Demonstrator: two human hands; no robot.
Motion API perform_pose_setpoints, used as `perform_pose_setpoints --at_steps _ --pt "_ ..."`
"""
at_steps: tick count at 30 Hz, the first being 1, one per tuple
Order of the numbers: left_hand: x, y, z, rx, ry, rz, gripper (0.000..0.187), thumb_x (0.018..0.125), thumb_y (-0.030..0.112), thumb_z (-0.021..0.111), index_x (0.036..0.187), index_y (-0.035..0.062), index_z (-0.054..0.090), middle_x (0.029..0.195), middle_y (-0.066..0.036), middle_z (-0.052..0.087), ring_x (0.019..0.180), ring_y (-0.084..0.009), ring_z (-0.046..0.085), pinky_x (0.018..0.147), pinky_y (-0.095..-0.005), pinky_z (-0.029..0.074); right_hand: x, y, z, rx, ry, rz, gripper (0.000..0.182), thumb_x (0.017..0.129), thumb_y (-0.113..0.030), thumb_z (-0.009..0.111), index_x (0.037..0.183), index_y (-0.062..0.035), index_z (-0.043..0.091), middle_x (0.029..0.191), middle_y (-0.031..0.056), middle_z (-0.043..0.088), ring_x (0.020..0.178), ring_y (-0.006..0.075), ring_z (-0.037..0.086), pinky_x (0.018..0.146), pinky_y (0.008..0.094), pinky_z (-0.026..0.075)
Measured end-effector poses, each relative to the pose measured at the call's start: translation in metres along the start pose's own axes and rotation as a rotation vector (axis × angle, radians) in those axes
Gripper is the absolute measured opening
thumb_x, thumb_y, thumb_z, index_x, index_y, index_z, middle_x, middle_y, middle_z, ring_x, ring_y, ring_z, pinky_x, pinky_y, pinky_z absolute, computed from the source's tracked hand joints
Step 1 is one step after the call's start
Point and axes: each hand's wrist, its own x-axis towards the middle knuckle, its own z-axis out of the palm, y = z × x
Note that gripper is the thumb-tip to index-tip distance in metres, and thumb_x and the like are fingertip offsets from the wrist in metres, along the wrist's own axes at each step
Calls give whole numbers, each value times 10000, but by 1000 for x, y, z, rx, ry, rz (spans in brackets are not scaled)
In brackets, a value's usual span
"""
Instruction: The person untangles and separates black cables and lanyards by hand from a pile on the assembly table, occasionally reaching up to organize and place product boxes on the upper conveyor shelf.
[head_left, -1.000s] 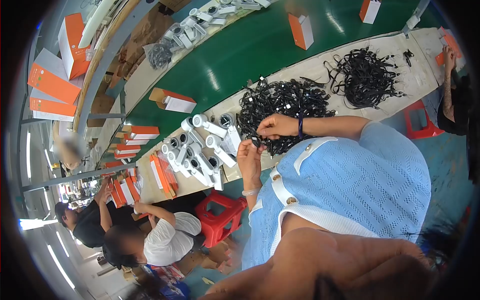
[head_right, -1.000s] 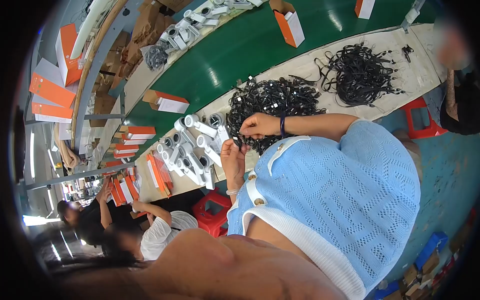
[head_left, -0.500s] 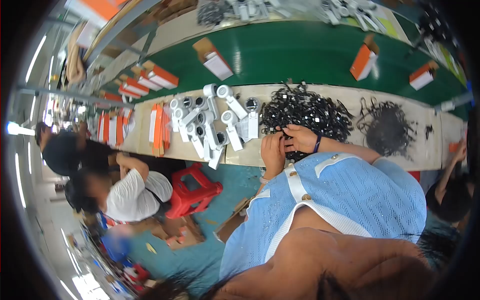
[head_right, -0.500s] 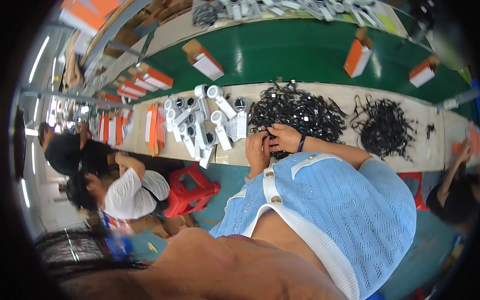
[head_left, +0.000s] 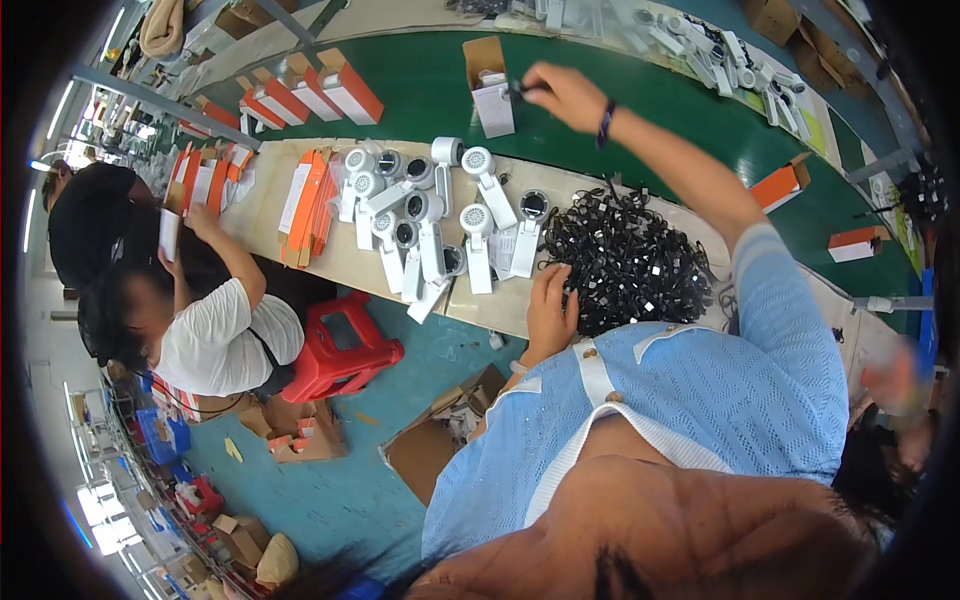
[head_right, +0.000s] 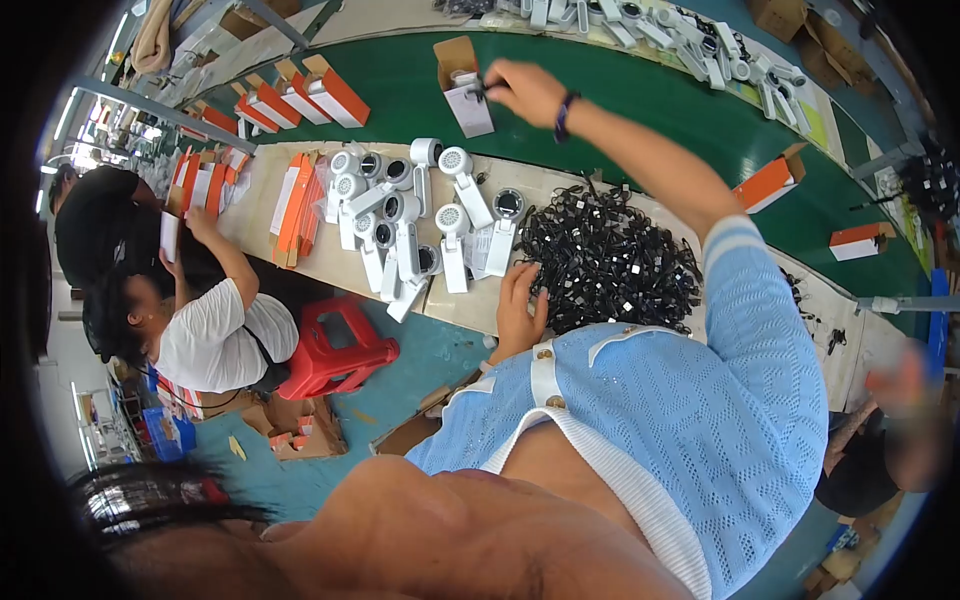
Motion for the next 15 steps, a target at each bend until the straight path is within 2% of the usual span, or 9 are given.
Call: perform_pose_setpoints --at_steps 2,4,7,10,11,15 --pt "0 -6 -2 3 -31 80 411 810 19 631 1208 40 528 1192 -182 523 1066 -369 543 893 -399 466 50 20 2 -298 7 -175 187 854 -165 634 998 -67 565 927 136 642 874 343 610 765 408 489" --pt "0 -8 -5 7 -41 81 372 803 13 633 1165 52 557 1152 -158 555 1028 -347 569 853 -390 487 86 19 6 -525 -49 -215 179 862 -215 621 995 -100 592 909 118 662 854 336 623 753 424 496" --pt "-3 -13 -8 -30 -75 51 348 800 9 633 1140 54 575 1120 -154 571 1003 -341 582 837 -383 493 124 28 17 -722 -289 -362 133 862 -190 610 938 -82 600 919 94 628 851 320 607 740 409 480" --pt "-6 -19 -13 -67 -81 -2 301 800 -2 626 1095 51 599 1075 -152 590 972 -341 594 819 -378 499 140 40 33 -874 -442 -422 197 776 -146 609 954 -62 622 834 148 594 816 343 620 688 452 501" --pt "-7 -21 -14 -74 -73 -10 281 801 -7 623 1076 48 608 1061 -152 594 962 -342 596 814 -377 499 136 30 30 -858 -478 -400 170 771 -120 587 925 -68 636 873 164 609 827 352 630 686 450 509" --pt "-11 -22 -17 -152 -82 -109 223 803 -28 609 1016 36 627 1019 -153 607 941 -339 603 808 -372 497 124 71 58 -741 -195 -306 115 771 -95 566 835 -74 659 838 172 618 798 351 641 661 438 519"
